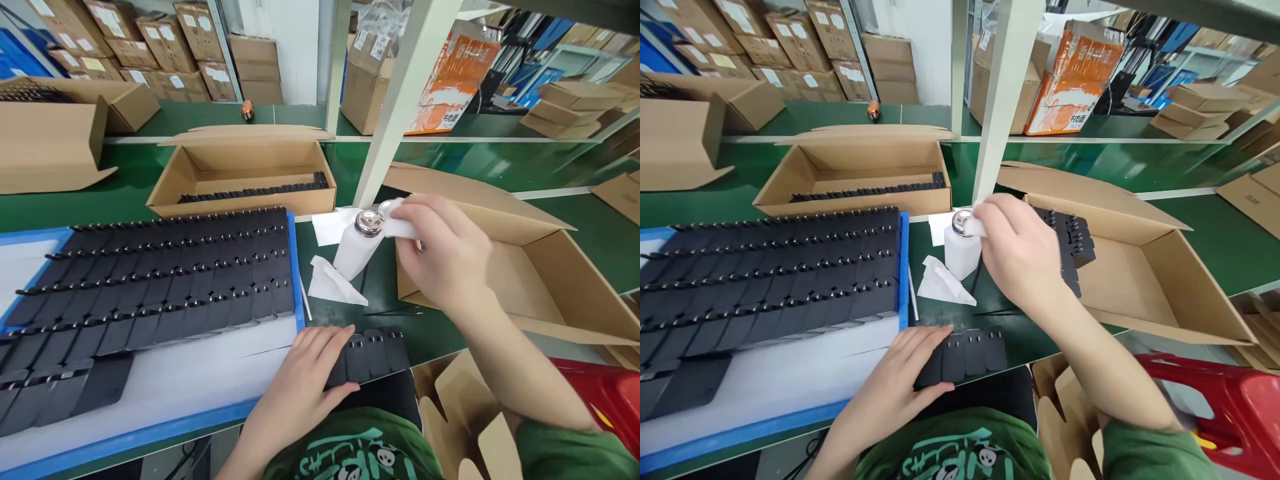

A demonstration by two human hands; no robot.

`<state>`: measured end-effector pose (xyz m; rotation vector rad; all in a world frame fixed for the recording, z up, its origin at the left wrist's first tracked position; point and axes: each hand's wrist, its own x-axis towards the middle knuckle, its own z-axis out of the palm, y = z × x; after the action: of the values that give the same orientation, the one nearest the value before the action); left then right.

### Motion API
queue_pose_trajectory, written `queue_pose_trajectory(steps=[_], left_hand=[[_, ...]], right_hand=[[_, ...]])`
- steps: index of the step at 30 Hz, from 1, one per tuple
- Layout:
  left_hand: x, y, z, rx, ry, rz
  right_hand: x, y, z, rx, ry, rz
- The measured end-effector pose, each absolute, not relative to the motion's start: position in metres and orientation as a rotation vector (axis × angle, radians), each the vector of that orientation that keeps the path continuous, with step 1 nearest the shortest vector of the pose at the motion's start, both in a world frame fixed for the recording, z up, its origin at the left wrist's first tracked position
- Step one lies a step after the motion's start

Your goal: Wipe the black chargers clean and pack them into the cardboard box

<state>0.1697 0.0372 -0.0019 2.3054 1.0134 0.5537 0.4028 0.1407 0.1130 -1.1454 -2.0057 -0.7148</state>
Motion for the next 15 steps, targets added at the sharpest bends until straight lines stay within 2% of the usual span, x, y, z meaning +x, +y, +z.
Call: queue_pose_trajectory(steps=[5,15], left_hand=[[0.169,0.037,-0.004,2.305,1.01,0.571],[0.169,0.041,-0.003,2.292,0.97,0.576]], right_hand=[[0.396,0.159,0.113,-1.128,-2.284,-0.565],[0.403,0.148,0.096,-1.245,-2.323,-0.434]])
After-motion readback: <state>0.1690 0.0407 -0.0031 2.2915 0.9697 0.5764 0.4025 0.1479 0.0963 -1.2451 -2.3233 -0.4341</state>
